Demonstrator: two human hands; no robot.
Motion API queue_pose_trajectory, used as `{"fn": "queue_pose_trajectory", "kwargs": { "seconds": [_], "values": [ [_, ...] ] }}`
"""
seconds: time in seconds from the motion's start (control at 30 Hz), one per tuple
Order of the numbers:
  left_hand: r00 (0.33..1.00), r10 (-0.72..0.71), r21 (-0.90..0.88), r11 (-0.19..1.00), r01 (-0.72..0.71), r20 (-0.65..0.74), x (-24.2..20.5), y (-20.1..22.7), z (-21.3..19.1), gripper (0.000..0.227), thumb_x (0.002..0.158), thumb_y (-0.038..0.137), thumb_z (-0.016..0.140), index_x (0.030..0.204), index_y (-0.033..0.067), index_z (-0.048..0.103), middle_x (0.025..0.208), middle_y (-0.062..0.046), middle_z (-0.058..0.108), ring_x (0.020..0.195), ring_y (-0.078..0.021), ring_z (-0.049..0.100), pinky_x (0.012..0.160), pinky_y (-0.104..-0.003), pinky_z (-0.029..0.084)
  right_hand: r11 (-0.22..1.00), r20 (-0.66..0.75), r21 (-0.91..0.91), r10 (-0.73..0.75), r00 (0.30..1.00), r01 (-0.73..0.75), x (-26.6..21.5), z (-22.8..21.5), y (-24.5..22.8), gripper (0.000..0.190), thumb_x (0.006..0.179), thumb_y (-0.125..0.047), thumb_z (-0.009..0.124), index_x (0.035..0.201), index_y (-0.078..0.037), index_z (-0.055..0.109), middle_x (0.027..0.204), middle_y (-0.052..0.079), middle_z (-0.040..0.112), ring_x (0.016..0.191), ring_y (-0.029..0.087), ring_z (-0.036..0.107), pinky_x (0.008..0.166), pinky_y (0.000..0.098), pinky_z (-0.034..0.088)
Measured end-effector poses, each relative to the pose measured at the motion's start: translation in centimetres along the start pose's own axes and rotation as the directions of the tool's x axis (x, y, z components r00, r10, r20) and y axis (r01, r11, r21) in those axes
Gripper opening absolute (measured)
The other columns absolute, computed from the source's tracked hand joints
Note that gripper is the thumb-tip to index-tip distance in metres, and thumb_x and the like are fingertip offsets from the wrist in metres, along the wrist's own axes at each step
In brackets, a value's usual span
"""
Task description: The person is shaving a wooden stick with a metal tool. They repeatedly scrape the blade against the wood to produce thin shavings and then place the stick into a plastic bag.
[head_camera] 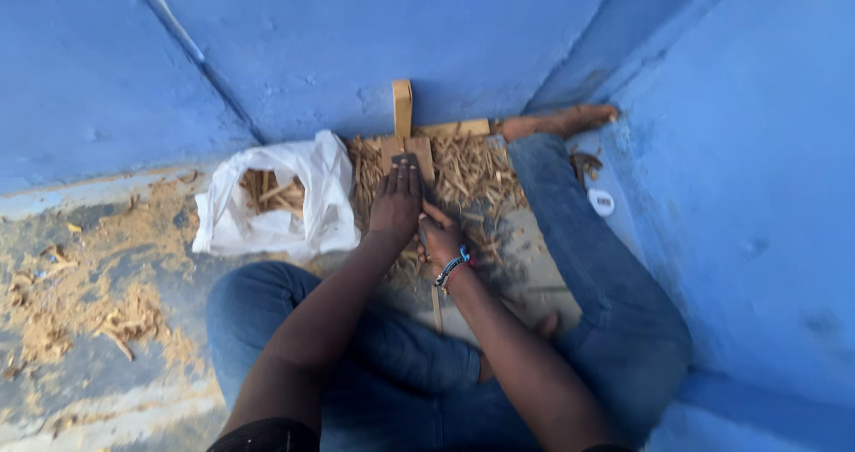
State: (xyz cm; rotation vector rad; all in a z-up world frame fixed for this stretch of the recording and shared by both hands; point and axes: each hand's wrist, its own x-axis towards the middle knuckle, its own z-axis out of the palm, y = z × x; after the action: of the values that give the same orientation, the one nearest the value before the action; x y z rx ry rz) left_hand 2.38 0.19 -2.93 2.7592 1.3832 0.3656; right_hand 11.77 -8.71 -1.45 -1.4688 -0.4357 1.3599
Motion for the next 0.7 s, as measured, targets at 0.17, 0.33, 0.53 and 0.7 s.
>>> {"fn": "queue_pose_trajectory", "kwargs": {
  "seconds": [0.17,0.33,0.53,0.7],
  "values": [
    [0.998,0.043,0.017,0.999,-0.044,0.051,3.1,-2.0,1.4,0.078,0.089,0.029,0.064,0.151,-0.0074,0.035,0.158,-0.028,0.037,0.147,-0.0393,0.038,0.118,-0.048,0.030,0.997,-0.036,0.032,0.072,0.997,-0.070,4.5,0.4,0.4,0.042,0.100,-0.021,0.059,0.142,-0.020,0.063,0.066,0.003,0.059,0.043,0.012,0.048,0.036,0.0288,0.038],
    [0.999,0.034,0.029,0.999,-0.033,-0.022,3.7,-2.5,1.0,0.071,0.097,0.023,0.058,0.156,-0.0077,0.034,0.160,-0.029,0.039,0.150,-0.0395,0.040,0.123,-0.046,0.033,0.995,-0.002,0.102,-0.003,1.000,0.003,5.6,0.3,1.4,0.041,0.101,-0.023,0.063,0.142,-0.018,0.061,0.072,0.003,0.062,0.047,0.014,0.053,0.038,0.0311,0.041],
    [0.938,-0.192,-0.167,0.975,0.148,-0.288,-2.0,-1.2,-1.3,0.066,0.092,0.013,0.058,0.156,0.0038,0.045,0.154,-0.024,0.046,0.138,-0.0397,0.047,0.112,-0.048,0.038,0.922,-0.146,0.206,-0.303,0.942,0.328,1.9,-0.6,0.3,0.045,0.104,-0.026,0.058,0.148,-0.023,0.052,0.075,0.005,0.064,0.050,0.013,0.055,0.042,0.0292,0.046],
    [0.995,0.041,-0.361,0.930,-0.072,-0.092,-0.1,-2.6,-1.9,0.033,0.100,0.011,0.054,0.131,0.0133,0.065,0.138,-0.012,0.061,0.128,-0.0357,0.057,0.107,-0.046,0.047,0.931,-0.271,0.234,-0.216,0.938,0.281,0.6,-2.4,0.1,0.043,0.104,-0.023,0.058,0.146,-0.025,0.054,0.071,0.005,0.060,0.048,0.013,0.052,0.041,0.0289,0.046]
  ]
}}
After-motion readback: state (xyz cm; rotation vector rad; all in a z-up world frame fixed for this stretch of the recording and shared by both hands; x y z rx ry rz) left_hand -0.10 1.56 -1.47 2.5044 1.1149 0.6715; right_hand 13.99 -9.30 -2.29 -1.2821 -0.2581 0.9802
